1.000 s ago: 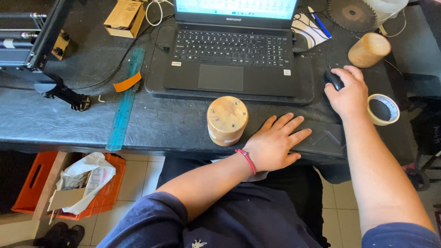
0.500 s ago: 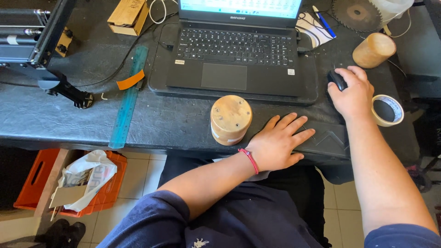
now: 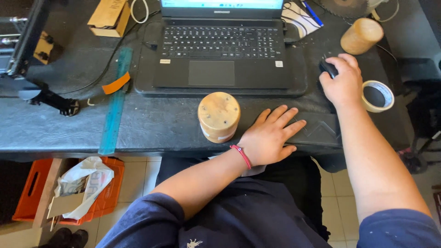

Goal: Preparing a wooden cup for laser engraving by applying masking tape, positioning it in the machine, and setting up the software on a laptop.

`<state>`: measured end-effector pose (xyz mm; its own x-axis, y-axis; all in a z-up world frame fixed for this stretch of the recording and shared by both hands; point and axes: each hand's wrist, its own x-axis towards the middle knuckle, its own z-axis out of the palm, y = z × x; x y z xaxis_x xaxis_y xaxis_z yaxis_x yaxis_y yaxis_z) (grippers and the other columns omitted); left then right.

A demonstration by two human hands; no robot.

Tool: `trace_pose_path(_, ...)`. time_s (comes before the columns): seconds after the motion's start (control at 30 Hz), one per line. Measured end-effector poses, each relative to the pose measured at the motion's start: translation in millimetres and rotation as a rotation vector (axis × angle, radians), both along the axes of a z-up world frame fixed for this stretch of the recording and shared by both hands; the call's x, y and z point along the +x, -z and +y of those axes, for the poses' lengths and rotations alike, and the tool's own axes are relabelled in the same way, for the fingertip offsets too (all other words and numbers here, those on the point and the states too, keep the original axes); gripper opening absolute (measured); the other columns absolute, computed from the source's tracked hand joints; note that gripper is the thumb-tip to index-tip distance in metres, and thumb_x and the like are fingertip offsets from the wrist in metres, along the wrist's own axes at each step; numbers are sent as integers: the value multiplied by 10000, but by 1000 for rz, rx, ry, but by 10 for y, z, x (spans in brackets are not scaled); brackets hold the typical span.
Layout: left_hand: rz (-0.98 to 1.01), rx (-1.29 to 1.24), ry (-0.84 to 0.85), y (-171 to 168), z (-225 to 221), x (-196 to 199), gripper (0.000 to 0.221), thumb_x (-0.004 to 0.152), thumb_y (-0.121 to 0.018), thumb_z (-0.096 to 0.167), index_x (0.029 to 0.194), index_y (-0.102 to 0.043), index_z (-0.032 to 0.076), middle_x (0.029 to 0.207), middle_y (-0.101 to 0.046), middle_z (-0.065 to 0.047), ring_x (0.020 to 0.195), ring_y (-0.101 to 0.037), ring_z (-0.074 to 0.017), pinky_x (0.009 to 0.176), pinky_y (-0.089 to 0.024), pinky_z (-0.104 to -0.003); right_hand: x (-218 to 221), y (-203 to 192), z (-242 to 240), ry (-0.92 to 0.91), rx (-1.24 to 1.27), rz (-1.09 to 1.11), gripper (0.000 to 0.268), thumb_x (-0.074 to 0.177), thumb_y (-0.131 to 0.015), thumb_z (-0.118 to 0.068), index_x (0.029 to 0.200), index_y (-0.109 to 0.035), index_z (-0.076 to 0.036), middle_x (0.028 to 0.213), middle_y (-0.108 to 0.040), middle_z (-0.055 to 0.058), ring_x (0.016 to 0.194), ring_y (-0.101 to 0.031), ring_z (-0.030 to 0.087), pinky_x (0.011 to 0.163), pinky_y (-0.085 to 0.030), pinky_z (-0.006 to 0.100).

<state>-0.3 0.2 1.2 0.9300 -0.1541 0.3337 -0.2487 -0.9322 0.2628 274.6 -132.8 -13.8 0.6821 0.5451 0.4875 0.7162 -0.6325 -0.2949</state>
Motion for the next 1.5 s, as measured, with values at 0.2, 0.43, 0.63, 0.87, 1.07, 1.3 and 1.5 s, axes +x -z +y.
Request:
trace_pose_path(0.2,1,-21,-6,9,-5,5,684,870,-644,496,1465,-454,220,1558,-394,-129,1448,-349,-352,1111,-355,-553,-145,-166,24,48,-6,92,362,806,-632,-144,1149,-729,-82,1346,-538,146,1182,-540,361,982,-408,488)
trace_pose_path(0.43,8,-3,-3,39,2,14,693,875,-634,507,1476,-438,222,1568,-376,-133,1456,-335,-349,1110,-355,-555,-102,-107,14,65,16,94,327,796,-635,-139,1110,-718,-100,1349,-537,142,1200,-535,351,984,-399,485)
trace_pose_path(0.63,-16,-3,-1,42,-1,13,689,868,-644,510,1464,-456,219,1556,-392,-134,1445,-362,-357,1098,-376,-558,-55,-51,-17,28,24,45,325,802,-650,-122,1115,-722,-75,1314,-554,161,1168,-551,370,962,-418,493)
trace_pose_path(0.87,0,2,-3,45,5,14,689,881,-625,519,1475,-441,222,1564,-383,-130,1452,-345,-348,1114,-357,-556,-77,-75,-6,34,28,68,333,805,-640,-122,1124,-723,-81,1311,-553,146,1163,-545,362,978,-410,477)
trace_pose_path(1.07,-10,3,-7,50,-3,18,694,869,-646,512,1469,-449,224,1565,-382,-126,1452,-346,-343,1114,-360,-554,-39,-37,-20,31,12,70,321,814,-643,-120,1121,-722,-72,1315,-557,149,1176,-537,374,972,-404,500)
trace_pose_path(1.3,-32,4,-12,19,2,4,691,856,-657,510,1454,-474,217,1556,-395,-126,1437,-368,-345,1102,-373,-543,-27,-34,-15,26,19,13,332,786,-640,-142,1101,-734,-98,1276,-578,133,1119,-577,352,957,-433,467)
trace_pose_path(1.5,-11,-2,-1,23,5,6,689,867,-654,501,1462,-456,214,1566,-376,-120,1453,-349,-337,1106,-368,-565,-42,-32,-10,41,7,20,339,798,-643,-144,1118,-742,-93,1274,-584,142,1120,-572,352,961,-427,466)
